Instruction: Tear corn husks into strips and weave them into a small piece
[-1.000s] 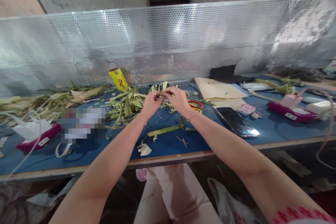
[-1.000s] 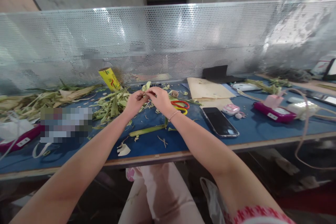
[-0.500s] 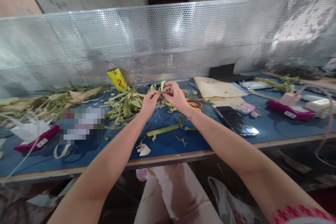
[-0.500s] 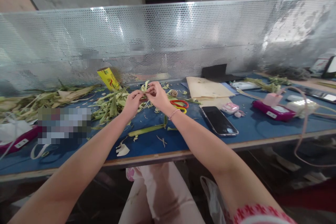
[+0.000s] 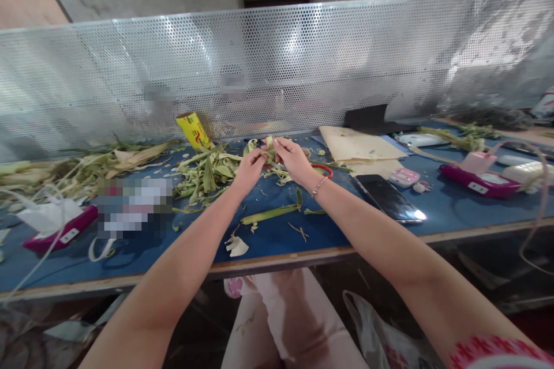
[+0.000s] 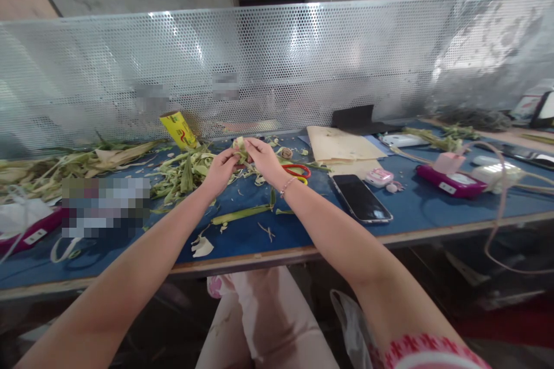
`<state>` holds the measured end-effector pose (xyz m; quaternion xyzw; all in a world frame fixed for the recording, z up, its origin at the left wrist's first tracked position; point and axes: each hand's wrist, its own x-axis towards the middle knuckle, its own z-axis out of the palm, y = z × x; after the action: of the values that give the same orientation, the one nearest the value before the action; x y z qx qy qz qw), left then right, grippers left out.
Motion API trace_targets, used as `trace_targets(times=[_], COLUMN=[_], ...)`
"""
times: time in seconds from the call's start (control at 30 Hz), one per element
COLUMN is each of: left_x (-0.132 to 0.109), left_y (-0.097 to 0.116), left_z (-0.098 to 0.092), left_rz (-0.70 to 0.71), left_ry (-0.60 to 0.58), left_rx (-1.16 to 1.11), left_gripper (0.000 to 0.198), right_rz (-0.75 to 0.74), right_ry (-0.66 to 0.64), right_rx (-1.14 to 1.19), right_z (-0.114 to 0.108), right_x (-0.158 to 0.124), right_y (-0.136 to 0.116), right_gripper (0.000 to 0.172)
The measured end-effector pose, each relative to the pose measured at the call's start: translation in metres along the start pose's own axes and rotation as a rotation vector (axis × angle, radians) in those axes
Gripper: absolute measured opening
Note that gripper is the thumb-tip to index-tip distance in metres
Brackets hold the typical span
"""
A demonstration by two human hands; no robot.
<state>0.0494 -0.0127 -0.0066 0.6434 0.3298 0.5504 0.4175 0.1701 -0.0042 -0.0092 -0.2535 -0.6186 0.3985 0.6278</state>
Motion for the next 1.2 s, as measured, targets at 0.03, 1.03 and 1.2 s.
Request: trace_targets(times=[0.03,1.03,1.2], left_x=[0.000,0.002,0.002], left_y=[-0.001,-0.005,-0.004], left_z=[0.000,-0.006,-0.006], left_rz=[-0.005,0.010,0.011], left_ry=[-0.004,0.020,0.050], left_rx=[-0.021,-0.133,-0.150], left_gripper=[0.008,0.013,0.012], right_rz=[0.008,-0.082,-0.106], right_ry=[-0.005,-0.099,-0.145], right_rx=[0.013,-0.460,-0.487], right_z=[0.000,-0.006,-0.009], right_x=[-0.001,0.001,0.002], right_y=[-0.001,-0.007,-0.005], right_gripper=[0.026,0.013,0.016])
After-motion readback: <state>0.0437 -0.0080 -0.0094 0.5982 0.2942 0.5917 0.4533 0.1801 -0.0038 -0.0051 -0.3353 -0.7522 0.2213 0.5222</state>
